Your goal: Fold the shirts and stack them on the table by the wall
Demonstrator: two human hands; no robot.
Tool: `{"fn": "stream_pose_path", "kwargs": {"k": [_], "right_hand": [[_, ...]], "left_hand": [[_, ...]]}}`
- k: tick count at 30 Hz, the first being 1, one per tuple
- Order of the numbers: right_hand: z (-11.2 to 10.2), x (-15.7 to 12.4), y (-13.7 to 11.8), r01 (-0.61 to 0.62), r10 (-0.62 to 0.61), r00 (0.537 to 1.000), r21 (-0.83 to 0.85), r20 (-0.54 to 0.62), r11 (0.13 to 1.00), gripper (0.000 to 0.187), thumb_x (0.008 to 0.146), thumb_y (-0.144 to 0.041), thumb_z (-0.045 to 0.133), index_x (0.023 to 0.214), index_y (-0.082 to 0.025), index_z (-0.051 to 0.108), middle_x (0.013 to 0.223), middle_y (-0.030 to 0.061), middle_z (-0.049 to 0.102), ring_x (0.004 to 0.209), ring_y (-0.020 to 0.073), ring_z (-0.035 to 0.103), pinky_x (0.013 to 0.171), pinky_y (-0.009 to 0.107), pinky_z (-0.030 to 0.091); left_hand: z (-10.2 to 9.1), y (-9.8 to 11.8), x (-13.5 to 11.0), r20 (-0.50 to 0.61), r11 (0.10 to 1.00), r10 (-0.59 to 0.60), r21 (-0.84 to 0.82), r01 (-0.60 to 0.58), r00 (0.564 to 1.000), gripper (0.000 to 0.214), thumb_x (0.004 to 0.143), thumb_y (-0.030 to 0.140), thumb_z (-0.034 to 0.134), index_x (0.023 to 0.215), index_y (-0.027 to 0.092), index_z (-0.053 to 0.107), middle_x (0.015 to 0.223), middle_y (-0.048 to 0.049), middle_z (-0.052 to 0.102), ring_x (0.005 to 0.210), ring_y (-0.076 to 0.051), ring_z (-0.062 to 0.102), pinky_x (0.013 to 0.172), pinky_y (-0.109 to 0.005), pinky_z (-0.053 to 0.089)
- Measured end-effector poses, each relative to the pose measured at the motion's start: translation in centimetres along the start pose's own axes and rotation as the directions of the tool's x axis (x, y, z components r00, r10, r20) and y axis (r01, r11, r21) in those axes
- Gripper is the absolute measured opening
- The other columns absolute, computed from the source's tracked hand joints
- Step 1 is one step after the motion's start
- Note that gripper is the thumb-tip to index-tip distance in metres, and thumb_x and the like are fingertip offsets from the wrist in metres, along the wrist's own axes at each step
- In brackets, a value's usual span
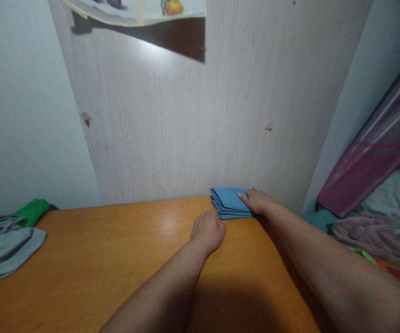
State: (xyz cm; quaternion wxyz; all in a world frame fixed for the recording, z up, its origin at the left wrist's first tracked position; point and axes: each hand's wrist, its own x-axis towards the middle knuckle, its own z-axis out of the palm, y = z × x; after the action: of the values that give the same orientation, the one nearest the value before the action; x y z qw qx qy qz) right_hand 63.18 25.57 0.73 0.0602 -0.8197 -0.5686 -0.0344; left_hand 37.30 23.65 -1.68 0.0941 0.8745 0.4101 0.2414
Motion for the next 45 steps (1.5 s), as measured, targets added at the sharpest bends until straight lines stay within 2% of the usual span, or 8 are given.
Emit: {"fn": "stream_pose_path", "kwargs": {"k": [7,11,14,18,24,31,37,45], "right_hand": [[-1.6,-0.6,-1.3,0.042,-0.043,0.995,-0.005,-0.092,0.999,0.067,0.102,-0.06,0.024,0.142,-0.016,0.056,0.152,0.0184,0.05,0.148,0.0365,0.033,0.118,0.069,0.012],[-2.6,-2.3,-2.9,0.306,-0.256,0.93,0.168,-0.263,0.937,0.057,0.102,-0.052,0.035,0.141,-0.019,0.059,0.147,0.0119,0.057,0.138,0.0272,0.05,0.119,0.045,0.031],[-2.9,-4.0,-3.7,0.452,-0.398,0.887,0.262,-0.233,0.853,0.064,0.094,-0.062,0.049,0.143,-0.021,0.057,0.145,0.0089,0.06,0.131,0.0275,0.057,0.112,0.039,0.042],[-2.8,-5.3,-3.9,0.466,-0.436,0.881,0.176,-0.184,0.867,0.067,0.089,-0.06,0.06,0.145,-0.024,0.056,0.143,0.0091,0.061,0.128,0.0311,0.06,0.109,0.042,0.045],[-2.1,-5.6,-4.0,0.526,-0.515,0.832,-0.002,-0.208,0.85,0.06,0.093,-0.03,0.051,0.153,-0.021,0.046,0.149,0.0094,0.055,0.132,0.0281,0.057,0.109,0.04,0.045],[-1.5,-6.0,-4.1,0.533,-0.533,0.809,-0.072,-0.246,0.843,0.059,0.087,-0.009,0.049,0.144,-0.018,0.057,0.151,0.0113,0.053,0.139,0.0248,0.05,0.116,0.039,0.039],[-0.1,-6.8,-3.9,0.564,-0.561,0.796,-0.058,-0.228,0.824,0.061,0.089,-0.013,0.046,0.15,-0.013,0.049,0.154,0.0138,0.047,0.141,0.0245,0.048,0.117,0.039,0.038],[-1.3,-5.8,-4.5,0.492,-0.387,0.844,0.252,-0.371,0.833,0.051,0.1,-0.032,0.035,0.141,-0.017,0.06,0.148,0.0082,0.057,0.139,0.0212,0.051,0.118,0.037,0.037]], "left_hand": [[-0.1,0.4,-0.2,-0.001,1.0,-0.005,0.024,0.005,1.0,0.034,0.092,0.036,0.05,0.118,0.02,0.064,0.117,-0.0129,0.072,0.11,-0.03,0.065,0.097,-0.041,0.049],[0.2,0.2,-0.2,-0.028,1.0,0.011,-0.007,-0.011,1.0,0.038,0.092,0.036,0.05,0.124,0.02,0.062,0.121,-0.0131,0.07,0.114,-0.03,0.063,0.101,-0.042,0.047],[0.1,0.3,-0.2,-0.027,1.0,0.012,-0.018,-0.012,1.0,0.039,0.092,0.037,0.051,0.126,0.019,0.061,0.122,-0.0138,0.068,0.114,-0.031,0.063,0.1,-0.043,0.047],[-0.1,0.5,-0.3,-0.008,1.0,0.002,-0.027,-0.002,1.0,0.039,0.091,0.037,0.053,0.126,0.02,0.059,0.124,-0.0138,0.066,0.117,-0.031,0.061,0.102,-0.044,0.045],[-0.3,0.8,-0.5,-0.03,0.998,0.013,-0.058,-0.015,0.999,0.036,0.09,0.031,0.054,0.124,0.02,0.055,0.124,-0.0132,0.063,0.12,-0.03,0.058,0.103,-0.042,0.044],[-0.3,1.0,-0.6,-0.08,0.996,0.036,-0.073,-0.042,0.996,0.04,0.089,0.026,0.053,0.129,0.021,0.05,0.128,-0.0122,0.06,0.121,-0.028,0.057,0.104,-0.04,0.043],[-0.3,1.0,-0.5,-0.081,0.997,-0.005,-0.08,-0.001,0.997,0.042,0.088,0.025,0.053,0.129,0.02,0.049,0.13,-0.0141,0.06,0.124,-0.029,0.055,0.107,-0.041,0.041],[0.0,1.0,-0.4,-0.106,0.996,-0.042,-0.081,0.033,0.994,0.055,0.085,0.022,0.053,0.138,0.018,0.042,0.138,-0.0156,0.055,0.129,-0.03,0.053,0.109,-0.042,0.04]]}}
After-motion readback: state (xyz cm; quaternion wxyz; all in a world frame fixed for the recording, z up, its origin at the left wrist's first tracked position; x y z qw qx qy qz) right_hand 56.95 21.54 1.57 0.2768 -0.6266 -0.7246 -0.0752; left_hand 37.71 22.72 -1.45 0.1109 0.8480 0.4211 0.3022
